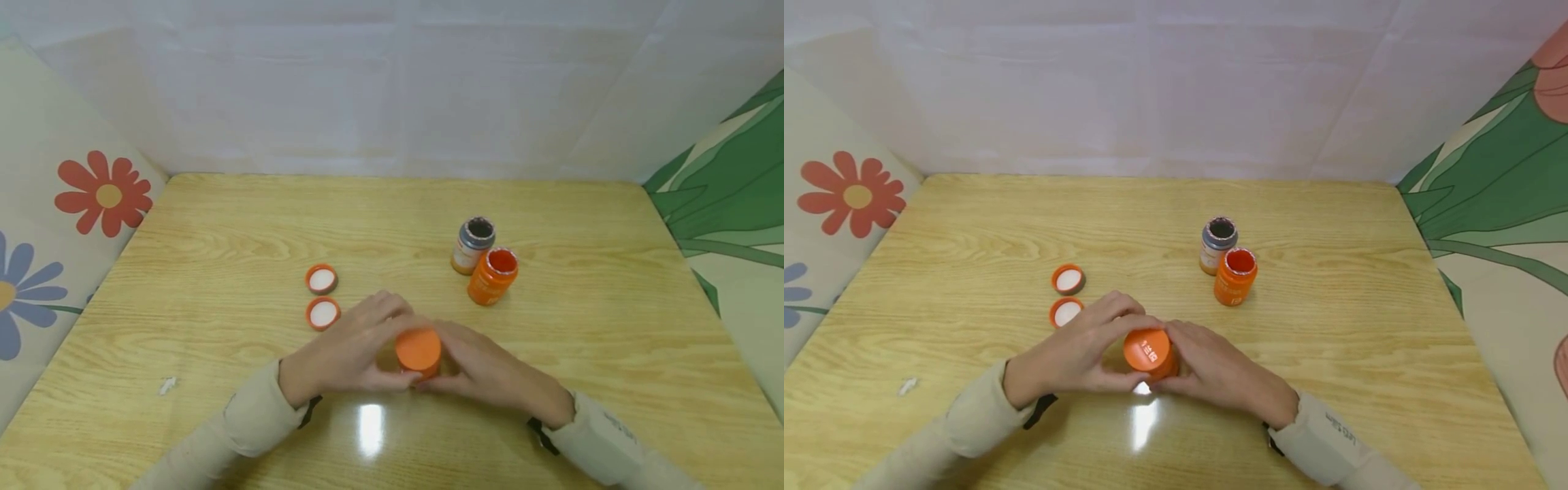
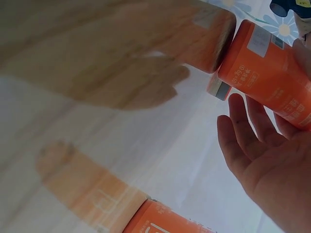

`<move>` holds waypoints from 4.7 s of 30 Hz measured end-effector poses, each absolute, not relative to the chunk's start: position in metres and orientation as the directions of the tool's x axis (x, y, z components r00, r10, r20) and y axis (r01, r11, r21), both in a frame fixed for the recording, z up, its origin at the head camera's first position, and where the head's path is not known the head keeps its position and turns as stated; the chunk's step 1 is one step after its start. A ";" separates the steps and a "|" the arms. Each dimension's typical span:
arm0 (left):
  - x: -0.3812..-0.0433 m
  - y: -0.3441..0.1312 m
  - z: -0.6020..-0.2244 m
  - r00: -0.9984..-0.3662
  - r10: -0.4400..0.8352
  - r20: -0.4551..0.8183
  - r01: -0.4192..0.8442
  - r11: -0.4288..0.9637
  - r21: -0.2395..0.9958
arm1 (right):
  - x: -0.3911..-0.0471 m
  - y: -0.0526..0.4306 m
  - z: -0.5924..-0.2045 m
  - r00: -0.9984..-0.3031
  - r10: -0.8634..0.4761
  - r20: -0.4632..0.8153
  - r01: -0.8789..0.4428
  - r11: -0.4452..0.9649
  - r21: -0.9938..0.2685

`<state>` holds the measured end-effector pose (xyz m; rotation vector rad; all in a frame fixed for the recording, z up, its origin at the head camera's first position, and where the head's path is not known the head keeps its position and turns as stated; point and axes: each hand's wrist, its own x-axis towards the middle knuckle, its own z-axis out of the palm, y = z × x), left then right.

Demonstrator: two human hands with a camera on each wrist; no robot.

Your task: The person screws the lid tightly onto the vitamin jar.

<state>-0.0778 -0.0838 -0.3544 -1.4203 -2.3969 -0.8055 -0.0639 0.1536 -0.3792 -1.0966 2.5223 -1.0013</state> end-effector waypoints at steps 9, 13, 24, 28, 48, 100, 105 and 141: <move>-0.077 -0.089 -0.358 -0.553 0.740 0.382 0.790 0.322 0.521 | -0.065 0.153 -0.380 -0.698 -0.712 0.072 -0.548 0.467 -0.694; -0.074 -0.093 -0.359 -0.609 0.730 0.311 0.693 0.298 0.657 | -0.066 0.154 -0.380 -0.696 -0.717 0.032 -0.515 0.467 -0.719; -0.067 -0.094 -0.370 -0.653 0.695 0.302 0.536 0.142 0.832 | -0.065 0.154 -0.380 -0.705 -0.708 -0.053 -0.451 0.504 -0.737; -0.067 -0.091 -0.371 -0.655 0.692 0.303 0.542 0.151 0.827 | -0.066 0.156 -0.380 -0.703 -0.709 -0.059 -0.455 0.513 -0.728; -0.068 -0.086 -0.365 -0.667 0.728 0.158 0.467 0.244 0.850 | -0.067 0.157 -0.381 -0.698 -0.714 -0.054 -0.470 0.515 -0.717; -0.064 -0.073 -0.375 -0.686 0.633 0.359 0.621 0.253 0.742 | -0.069 0.159 -0.381 -0.686 -0.726 -0.057 -0.488 0.516 -0.704; -0.063 -0.070 -0.376 -0.718 0.588 0.373 0.617 0.287 0.733 | -0.069 0.160 -0.380 -0.685 -0.725 -0.073 -0.480 0.524 -0.703; -0.065 -0.072 -0.371 -0.628 0.694 0.351 0.651 0.223 0.726 | -0.070 0.159 -0.381 -0.690 -0.722 -0.047 -0.486 0.510 -0.710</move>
